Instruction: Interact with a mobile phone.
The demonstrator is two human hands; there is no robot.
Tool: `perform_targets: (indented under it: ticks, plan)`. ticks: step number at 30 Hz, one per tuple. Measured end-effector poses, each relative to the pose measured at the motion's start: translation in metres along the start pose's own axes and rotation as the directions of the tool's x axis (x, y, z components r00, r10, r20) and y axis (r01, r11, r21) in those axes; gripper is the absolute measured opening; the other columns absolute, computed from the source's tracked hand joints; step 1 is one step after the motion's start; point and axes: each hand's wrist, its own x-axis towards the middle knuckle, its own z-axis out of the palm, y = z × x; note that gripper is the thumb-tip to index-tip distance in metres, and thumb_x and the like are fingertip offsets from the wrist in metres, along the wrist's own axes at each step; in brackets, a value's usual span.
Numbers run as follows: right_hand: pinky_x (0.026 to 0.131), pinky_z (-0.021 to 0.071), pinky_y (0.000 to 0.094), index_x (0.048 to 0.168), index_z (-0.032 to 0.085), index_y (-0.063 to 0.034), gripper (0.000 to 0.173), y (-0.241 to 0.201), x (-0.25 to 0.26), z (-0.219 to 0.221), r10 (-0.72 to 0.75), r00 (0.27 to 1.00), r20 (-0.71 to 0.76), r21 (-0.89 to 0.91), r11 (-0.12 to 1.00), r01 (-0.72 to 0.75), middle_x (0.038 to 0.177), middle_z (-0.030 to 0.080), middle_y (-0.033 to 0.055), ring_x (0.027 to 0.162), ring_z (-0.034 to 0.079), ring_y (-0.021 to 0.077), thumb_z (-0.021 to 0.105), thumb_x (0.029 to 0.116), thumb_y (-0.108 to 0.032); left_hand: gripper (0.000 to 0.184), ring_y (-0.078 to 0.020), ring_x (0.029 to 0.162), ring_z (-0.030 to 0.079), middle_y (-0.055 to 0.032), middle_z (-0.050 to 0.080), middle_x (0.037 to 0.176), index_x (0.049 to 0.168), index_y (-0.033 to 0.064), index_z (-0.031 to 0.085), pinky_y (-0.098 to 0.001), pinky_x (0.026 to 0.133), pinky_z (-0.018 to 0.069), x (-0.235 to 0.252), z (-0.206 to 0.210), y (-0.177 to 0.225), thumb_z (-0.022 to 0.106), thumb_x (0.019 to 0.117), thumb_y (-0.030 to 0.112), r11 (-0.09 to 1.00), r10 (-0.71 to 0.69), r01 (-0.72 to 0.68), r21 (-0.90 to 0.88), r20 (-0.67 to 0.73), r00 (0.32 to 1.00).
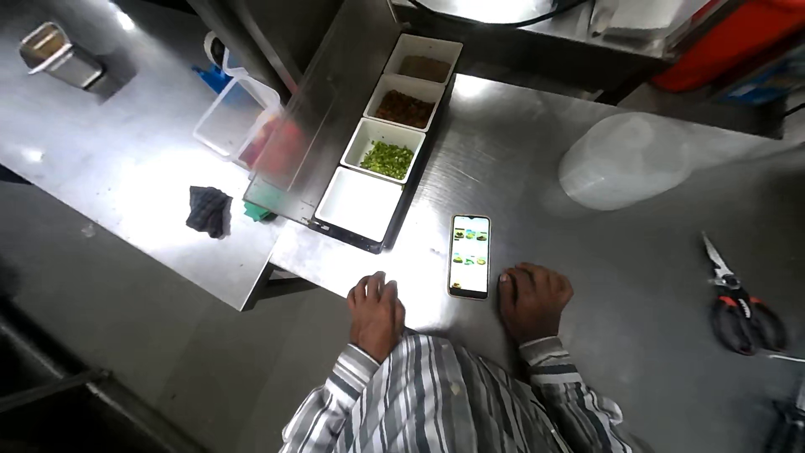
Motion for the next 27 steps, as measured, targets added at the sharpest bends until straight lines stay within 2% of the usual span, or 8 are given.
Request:
perform_targets:
  ticks: [2,4,5,9,12,20,25,27]
  plan:
    - [0.106,0.0323,0.0684,0.112,0.073,-0.0067,0.046,-0.005,0.004,-0.011,0.020,1.000,0.011,0.013,1.000,-0.021,0.113,0.070,0.0171,0.112,0.064,0.0392,0.041,0.1034,-0.039,0.031,-0.0396,0.122,0.058,-0.0132,0.065,0.130,0.112,0.0155,0.077,-0.0595,0.098,0.0467,0.001,-0.002,-0.001,0.056,0.0941,0.030,1.000,-0.019,0.019,0.001,-0.001,1.000]
    - [0.107,0.0320,0.0673,0.116,0.071,-0.0046,0.044,-0.009,0.005,-0.019,0.010,0.999,-0.039,0.054,0.999,-0.008,0.112,0.070,0.0178,0.109,0.065,0.0381,0.043,0.1024,-0.036,0.038,-0.0359,0.120,0.062,-0.0105,0.069,0.126,0.126,0.0132,0.071,-0.0577,0.097,0.0495,0.000,-0.002,-0.002,0.053,0.0959,0.029,1.000,-0.020,0.020,0.013,0.017,1.000]
    - [0.106,0.0324,0.0661,0.115,0.071,-0.0038,0.044,-0.008,0.004,-0.019,-0.006,0.997,-0.074,0.068,0.998,0.011,0.111,0.070,0.0185,0.108,0.065,0.0382,0.044,0.1019,-0.035,0.039,-0.0348,0.119,0.063,-0.0099,0.070,0.124,0.127,0.0120,0.070,-0.0577,0.097,0.0495,0.001,-0.002,-0.002,0.053,0.0959,0.028,1.000,-0.019,0.019,0.013,0.021,1.000]
    - [0.106,0.0347,0.0650,0.116,0.071,-0.0029,0.045,0.004,-0.006,0.001,-0.057,0.988,-0.142,0.089,0.994,0.070,0.109,0.070,0.0202,0.105,0.065,0.0402,0.045,0.1029,-0.037,0.031,-0.0405,0.123,0.058,-0.0152,0.065,0.131,0.110,0.0146,0.078,-0.0616,0.101,0.0454,0.002,-0.007,0.001,0.057,0.0948,0.031,0.999,-0.041,0.040,0.017,0.042,0.998]
    - [0.107,0.0343,0.0626,0.115,0.069,-0.0025,0.042,-0.004,-0.003,-0.013,-0.062,0.979,-0.193,0.120,0.989,0.087,0.109,0.070,0.0201,0.106,0.064,0.0397,0.046,0.1020,-0.034,0.030,-0.0426,0.122,0.058,-0.0176,0.064,0.131,0.107,0.0153,0.078,-0.0611,0.099,0.0459,0.003,-0.008,0.000,0.057,0.0926,0.031,0.999,-0.044,0.044,0.026,-0.001,0.999]
    - [0.102,0.0363,0.0653,0.116,0.070,-0.0023,0.042,0.006,-0.005,0.003,-0.025,0.991,-0.131,0.070,0.997,0.035,0.107,0.069,0.0209,0.104,0.063,0.0435,0.046,0.1008,-0.033,0.032,-0.0413,0.122,0.057,-0.0148,0.063,0.134,0.107,0.0194,0.078,-0.0597,0.099,0.0455,0.001,-0.005,0.003,0.052,0.0939,0.033,1.000,0.002,-0.002,0.010,-0.043,0.999]
    - [0.102,0.0355,0.0651,0.117,0.071,-0.0060,0.044,0.004,0.000,0.005,0.018,0.998,-0.060,0.016,1.000,-0.017,0.118,0.066,0.0203,0.113,0.059,0.0433,0.043,0.1003,-0.036,0.046,-0.0364,0.115,0.066,-0.0112,0.072,0.123,0.132,0.0073,0.066,-0.0573,0.096,0.0508,-0.001,-0.002,0.002,0.050,0.0951,0.029,1.000,0.010,-0.009,0.009,-0.012,1.000]
    - [0.103,0.0348,0.0655,0.118,0.070,-0.0051,0.046,0.005,0.000,0.007,0.026,0.999,-0.035,-0.010,1.000,-0.026,0.116,0.067,0.0199,0.112,0.061,0.0425,0.041,0.1011,-0.037,0.040,-0.0373,0.114,0.065,-0.0134,0.070,0.121,0.121,0.0086,0.071,-0.0559,0.095,0.0510,-0.001,0.000,0.002,0.052,0.0944,0.030,1.000,0.002,-0.001,0.015,-0.027,1.000]
